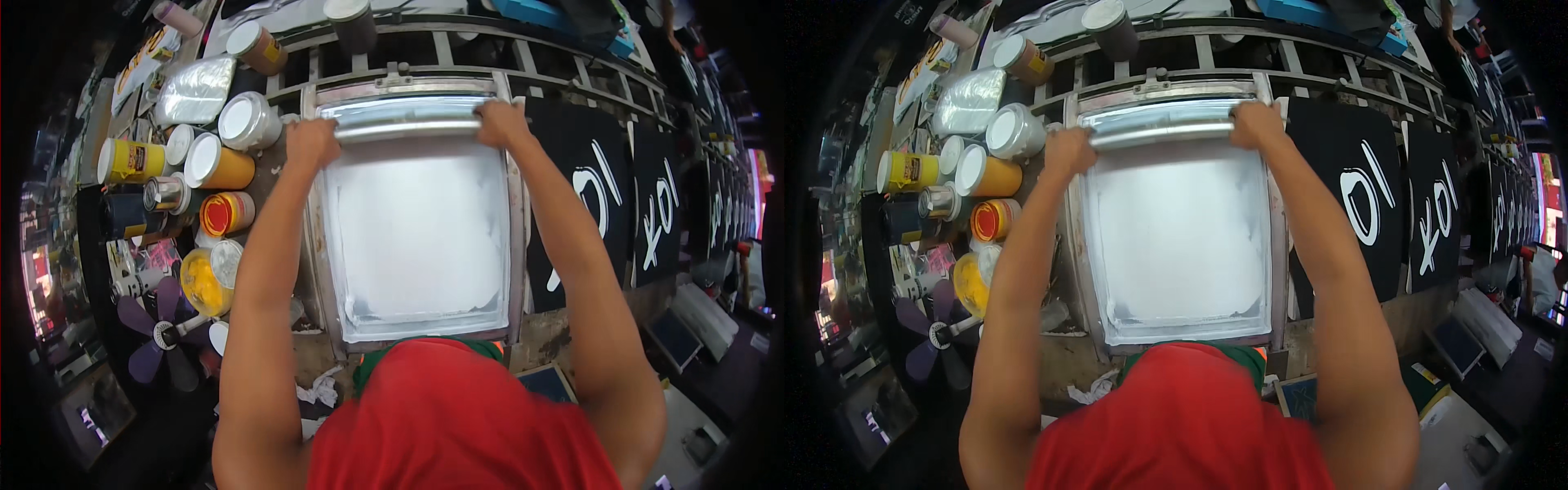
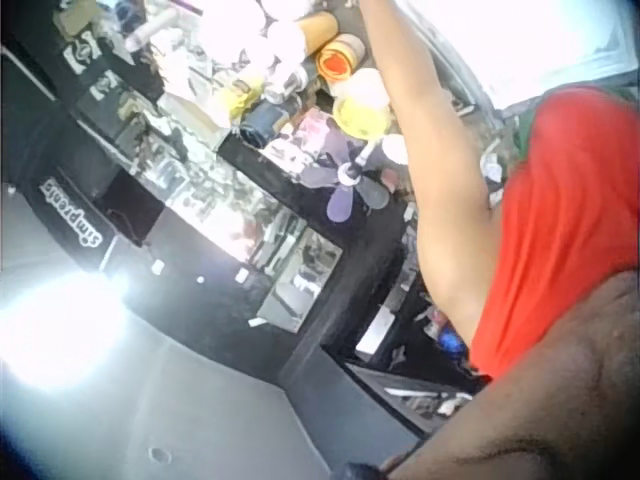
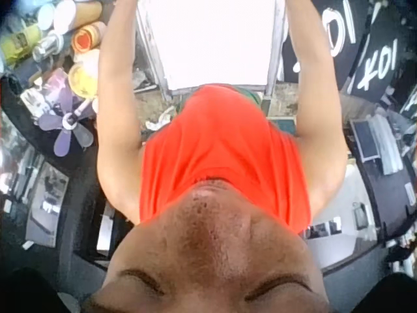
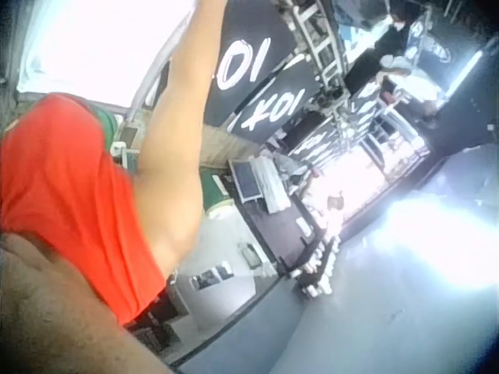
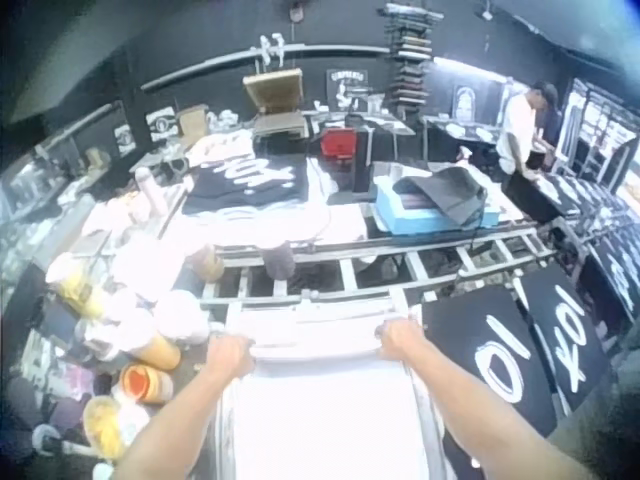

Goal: Perform manual screen printing on t-shirts using a squeegee and screen frame.

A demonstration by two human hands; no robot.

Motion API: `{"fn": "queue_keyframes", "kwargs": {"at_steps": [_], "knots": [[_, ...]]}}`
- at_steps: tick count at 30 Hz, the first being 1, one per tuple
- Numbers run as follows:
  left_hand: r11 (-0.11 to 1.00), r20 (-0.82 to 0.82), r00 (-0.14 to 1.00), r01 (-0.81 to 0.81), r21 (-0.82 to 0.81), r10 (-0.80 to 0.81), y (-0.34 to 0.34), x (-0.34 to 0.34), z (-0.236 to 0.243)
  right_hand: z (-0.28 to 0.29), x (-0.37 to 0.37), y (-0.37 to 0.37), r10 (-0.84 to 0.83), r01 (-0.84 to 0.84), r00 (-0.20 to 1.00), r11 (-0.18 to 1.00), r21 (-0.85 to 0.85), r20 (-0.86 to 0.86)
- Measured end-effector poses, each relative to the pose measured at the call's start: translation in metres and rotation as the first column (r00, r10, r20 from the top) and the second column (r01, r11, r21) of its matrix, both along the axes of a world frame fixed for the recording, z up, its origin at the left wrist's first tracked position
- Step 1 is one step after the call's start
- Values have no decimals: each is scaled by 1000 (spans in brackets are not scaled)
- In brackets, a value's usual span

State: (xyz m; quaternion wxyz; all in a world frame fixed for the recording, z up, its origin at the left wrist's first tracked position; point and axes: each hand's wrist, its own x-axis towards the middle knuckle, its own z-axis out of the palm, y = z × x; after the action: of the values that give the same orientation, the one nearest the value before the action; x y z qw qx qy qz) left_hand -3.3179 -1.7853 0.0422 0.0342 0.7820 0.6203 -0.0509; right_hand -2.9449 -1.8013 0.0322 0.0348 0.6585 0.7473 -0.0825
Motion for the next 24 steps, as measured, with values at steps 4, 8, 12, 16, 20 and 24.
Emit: {"fn": "queue_keyframes", "kwargs": {"at_steps": [4,8,12,16,20,24], "knots": [[987,72,993,101,-128,-92,-140,-6,-2,5,5,-161,-26,28,1000,992,-126,14],[984,193,978,109,-143,-80,-339,-35,-9,12,-9,-335,52,-64,997,967,-247,-56],[930,221,975,111,-349,-34,-350,-37,8,22,-7,-360,6,-75,983,925,-372,-184],[992,184,976,123,-33,-115,-203,-30,1,14,4,-219,39,-44,997,996,-82,-62],[999,63,997,53,4,-54,-33,6,21,6,17,-42,50,-44,997,994,98,-56],[998,29,1000,-8,59,7,29,15,2,4,7,25,-34,33,999,999,24,34]]}}
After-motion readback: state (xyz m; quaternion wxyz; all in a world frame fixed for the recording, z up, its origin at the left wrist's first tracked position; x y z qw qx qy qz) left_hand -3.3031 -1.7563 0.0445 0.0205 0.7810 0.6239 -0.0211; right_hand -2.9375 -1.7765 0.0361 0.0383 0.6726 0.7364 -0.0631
